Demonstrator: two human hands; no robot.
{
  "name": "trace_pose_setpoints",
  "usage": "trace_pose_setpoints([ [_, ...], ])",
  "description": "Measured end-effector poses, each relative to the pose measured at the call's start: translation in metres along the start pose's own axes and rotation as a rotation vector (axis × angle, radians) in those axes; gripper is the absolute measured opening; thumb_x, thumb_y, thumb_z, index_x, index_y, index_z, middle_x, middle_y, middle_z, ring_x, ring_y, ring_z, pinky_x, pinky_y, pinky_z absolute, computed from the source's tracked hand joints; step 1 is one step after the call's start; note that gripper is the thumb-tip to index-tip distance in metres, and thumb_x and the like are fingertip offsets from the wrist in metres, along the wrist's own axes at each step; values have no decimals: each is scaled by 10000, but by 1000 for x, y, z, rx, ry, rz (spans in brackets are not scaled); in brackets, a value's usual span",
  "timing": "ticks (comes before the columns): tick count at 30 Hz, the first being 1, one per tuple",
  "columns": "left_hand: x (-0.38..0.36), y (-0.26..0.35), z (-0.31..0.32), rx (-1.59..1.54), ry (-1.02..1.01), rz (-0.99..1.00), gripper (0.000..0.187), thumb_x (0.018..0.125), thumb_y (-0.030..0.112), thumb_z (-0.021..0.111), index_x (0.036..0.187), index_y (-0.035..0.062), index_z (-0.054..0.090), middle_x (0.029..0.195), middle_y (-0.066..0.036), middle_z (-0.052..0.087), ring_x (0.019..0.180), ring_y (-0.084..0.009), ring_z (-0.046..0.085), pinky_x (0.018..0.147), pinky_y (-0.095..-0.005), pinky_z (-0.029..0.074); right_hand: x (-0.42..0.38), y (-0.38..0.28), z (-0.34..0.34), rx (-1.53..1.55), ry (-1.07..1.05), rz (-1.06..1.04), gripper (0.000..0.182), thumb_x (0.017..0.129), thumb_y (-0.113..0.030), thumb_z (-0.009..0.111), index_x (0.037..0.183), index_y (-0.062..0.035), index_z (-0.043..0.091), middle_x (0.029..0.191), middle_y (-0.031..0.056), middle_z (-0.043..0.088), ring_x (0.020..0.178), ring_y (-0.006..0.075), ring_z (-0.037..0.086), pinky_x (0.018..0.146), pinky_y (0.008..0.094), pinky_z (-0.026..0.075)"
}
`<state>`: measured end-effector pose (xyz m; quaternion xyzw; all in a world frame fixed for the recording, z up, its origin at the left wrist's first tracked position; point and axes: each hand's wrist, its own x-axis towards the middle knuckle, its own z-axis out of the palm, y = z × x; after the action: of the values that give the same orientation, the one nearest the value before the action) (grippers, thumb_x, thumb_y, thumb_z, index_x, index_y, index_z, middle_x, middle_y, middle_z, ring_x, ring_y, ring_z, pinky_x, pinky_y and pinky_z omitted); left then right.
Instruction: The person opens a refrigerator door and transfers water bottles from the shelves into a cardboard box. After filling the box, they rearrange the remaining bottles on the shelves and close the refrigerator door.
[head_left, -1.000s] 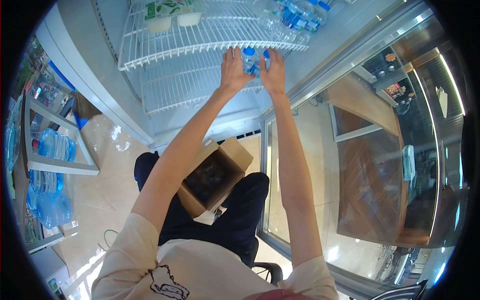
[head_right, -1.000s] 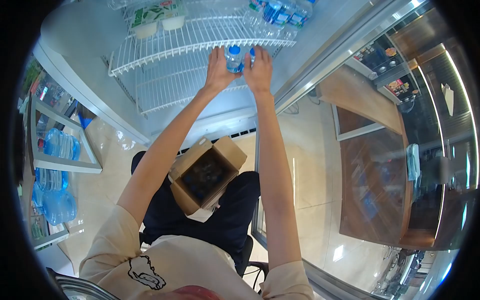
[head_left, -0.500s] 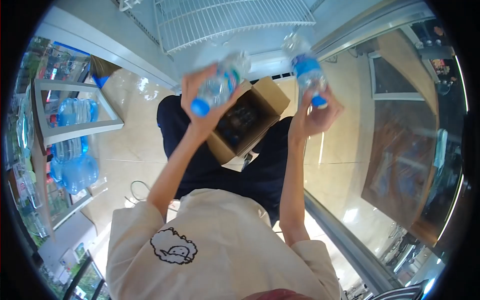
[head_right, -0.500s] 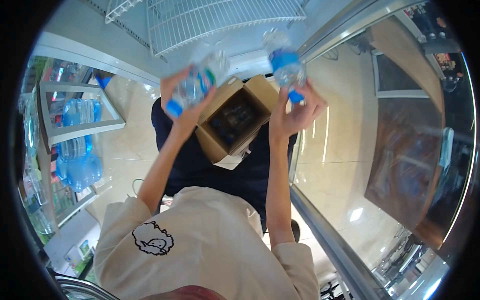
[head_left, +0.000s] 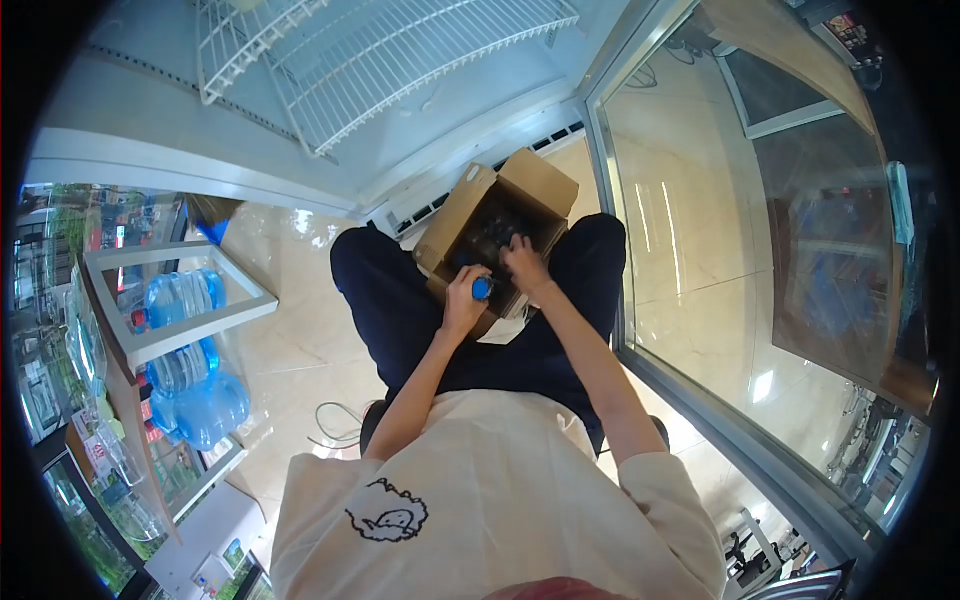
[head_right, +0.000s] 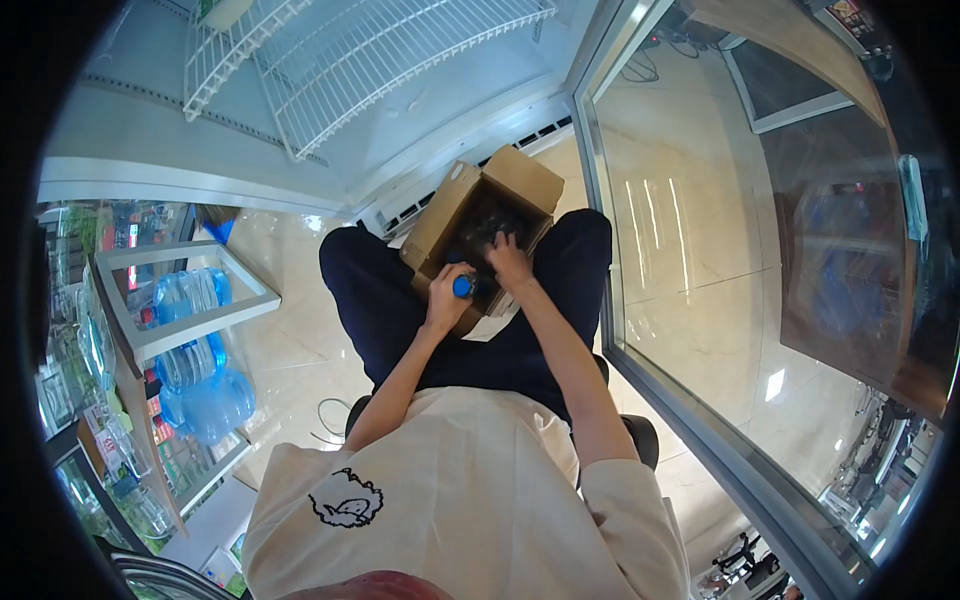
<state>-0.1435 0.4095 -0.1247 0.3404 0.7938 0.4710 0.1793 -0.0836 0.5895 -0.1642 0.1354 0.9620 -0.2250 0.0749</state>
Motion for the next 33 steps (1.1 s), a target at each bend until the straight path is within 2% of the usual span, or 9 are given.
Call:
trace_pose_setpoints([
  [7, -1, -2, 6, 120, -65, -149, 538, 651, -73, 762, 1145, 117, 663, 1186, -101, 685, 1118, -372, 649, 920, -455, 555, 18, -12, 64, -106, -111, 347, 260, 922, -112, 635, 1170, -51, 688, 1336, 198, 562, 1160, 403, 653, 835, 439, 627],
  [10, 5, 6, 3, 222, -85, -144, 525, 640, -64, 780, 1114, 140, 683, 1158, -74, 705, 1087, -355, 654, 913, -441, 558, 26, 7, 83, -99, -446, 218, 262, 919, -130, 646, 1162, -72, 722, 1283, 179, 655, 1116, 372, 693, 855, 468, 609],
  [12, 13, 10, 2, 380, -108, -73, 524, 630, -56, 794, 1096, 164, 701, 1129, -57, 722, 1060, -346, 656, 904, -434, 560, 19, 0, 73, -144, -474, 134, 255, 909, -134, 655, 1146, -83, 735, 1175, 152, 712, 1096, 328, 710, 857, 480, 595],
  [16, 37, 6, -2, 389, -162, -222, 550, 620, -58, 812, 1099, 197, 728, 1114, -58, 741, 1046, -357, 656, 896, -452, 560, 3, -19, 2, -142, -437, 83, 255, 901, -130, 658, 1137, -70, 735, 1058, 144, 751, 1022, 310, 737, 859, 494, 568],
  [21, 60, -42, 9, 326, -259, -276, 548, 661, -31, 855, 1149, 180, 722, 1153, -111, 730, 1115, -394, 652, 953, -474, 548, -23, 3, -73, 880, 457, 142, 176, 934, 35, 657, 1102, -15, 654, 901, 121, 671, 816, 197, 703, 766, 312, 571],
  [26, 60, -93, 31, 63, -304, -186, 574, 769, 44, 838, 1296, 158, 640, 1264, -221, 660, 1179, -439, 615, 997, -503, 529, -66, -14, -154, 503, 495, 34, 143, 942, 32, 627, 1068, -19, 671, 899, 134, 662, 784, 282, 693, 677, 348, 553],
  [29, 47, -108, 45, 254, -360, -290, 552, 866, 119, 759, 1380, 129, 558, 1300, -269, 604, 1167, -472, 604, 979, -532, 524, -74, -6, -145, 495, 567, 59, 125, 943, 24, 631, 1043, -21, 690, 879, 124, 658, 767, 284, 689, 676, 350, 552],
  [31, 39, -122, 50, 353, -384, -235, 506, 930, 184, 678, 1403, 97, 521, 1261, -286, 588, 1139, -484, 606, 953, -550, 524, -72, -9, -146, 571, 548, 92, 120, 954, 10, 631, 1042, -31, 702, 856, 119, 657, 730, 262, 691, 657, 346, 547],
  [33, 39, -75, 31, 421, -331, -225, 413, 927, 168, 663, 1312, 54, 571, 1120, -271, 641, 1041, -472, 647, 895, -551, 538, -66, -12, -145, 612, 603, 78, 113, 969, -11, 633, 1047, -43, 708, 839, 111, 660, 689, 231, 691, 632, 339, 544],
])
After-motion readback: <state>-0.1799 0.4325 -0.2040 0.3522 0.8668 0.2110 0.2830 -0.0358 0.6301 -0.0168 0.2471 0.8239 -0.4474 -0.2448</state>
